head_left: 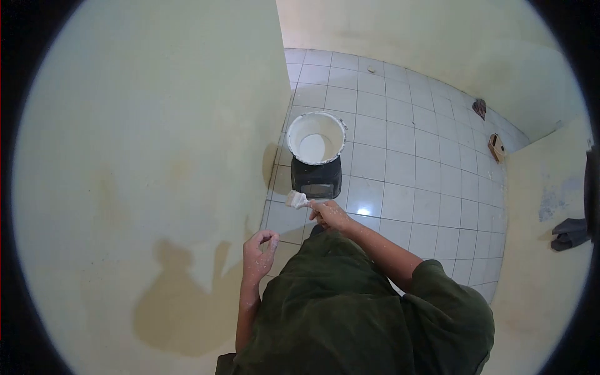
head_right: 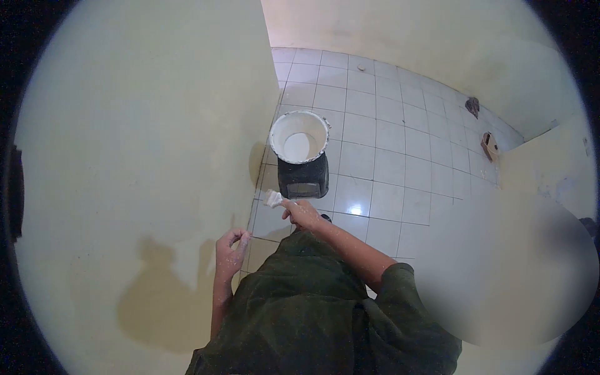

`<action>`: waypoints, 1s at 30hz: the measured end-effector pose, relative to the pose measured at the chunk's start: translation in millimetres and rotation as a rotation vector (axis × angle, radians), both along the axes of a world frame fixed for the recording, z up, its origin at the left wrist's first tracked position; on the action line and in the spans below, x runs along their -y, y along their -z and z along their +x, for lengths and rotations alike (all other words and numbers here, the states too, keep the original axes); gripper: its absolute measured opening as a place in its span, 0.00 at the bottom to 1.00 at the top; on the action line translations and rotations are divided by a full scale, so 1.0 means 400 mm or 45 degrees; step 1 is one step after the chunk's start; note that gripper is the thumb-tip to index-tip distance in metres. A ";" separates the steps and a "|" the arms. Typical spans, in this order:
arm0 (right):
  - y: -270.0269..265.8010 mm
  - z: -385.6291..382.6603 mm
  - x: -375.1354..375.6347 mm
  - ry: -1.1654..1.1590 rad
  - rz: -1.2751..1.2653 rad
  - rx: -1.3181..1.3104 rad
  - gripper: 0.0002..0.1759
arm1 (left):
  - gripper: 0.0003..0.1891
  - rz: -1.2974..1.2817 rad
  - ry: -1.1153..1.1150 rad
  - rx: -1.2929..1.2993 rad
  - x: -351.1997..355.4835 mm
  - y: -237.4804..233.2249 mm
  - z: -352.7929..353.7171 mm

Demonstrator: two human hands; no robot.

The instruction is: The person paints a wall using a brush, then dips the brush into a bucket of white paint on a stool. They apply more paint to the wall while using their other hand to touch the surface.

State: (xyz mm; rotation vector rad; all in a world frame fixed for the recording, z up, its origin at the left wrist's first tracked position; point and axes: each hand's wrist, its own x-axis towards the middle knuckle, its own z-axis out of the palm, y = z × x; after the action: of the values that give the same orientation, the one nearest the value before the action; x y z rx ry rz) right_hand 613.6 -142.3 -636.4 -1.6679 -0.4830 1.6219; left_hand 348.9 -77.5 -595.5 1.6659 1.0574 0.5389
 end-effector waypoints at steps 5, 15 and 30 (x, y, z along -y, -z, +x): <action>-0.028 0.045 -0.084 -0.084 0.054 0.009 0.36 | 0.11 0.046 -0.073 -0.038 -0.055 -0.025 0.024; 0.003 0.256 -0.190 -0.043 0.088 0.178 0.47 | 0.07 0.016 0.101 -0.087 -0.199 -0.040 0.191; 0.269 0.540 -0.352 -0.382 0.198 1.180 0.30 | 0.08 0.039 0.432 -0.209 -0.361 -0.081 0.485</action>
State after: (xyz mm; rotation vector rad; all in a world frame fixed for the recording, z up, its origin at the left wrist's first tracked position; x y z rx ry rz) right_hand 829.8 -1.3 -744.2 -2.2335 -1.3211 0.8592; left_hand 543.0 67.0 -563.1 1.8920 0.8573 0.2005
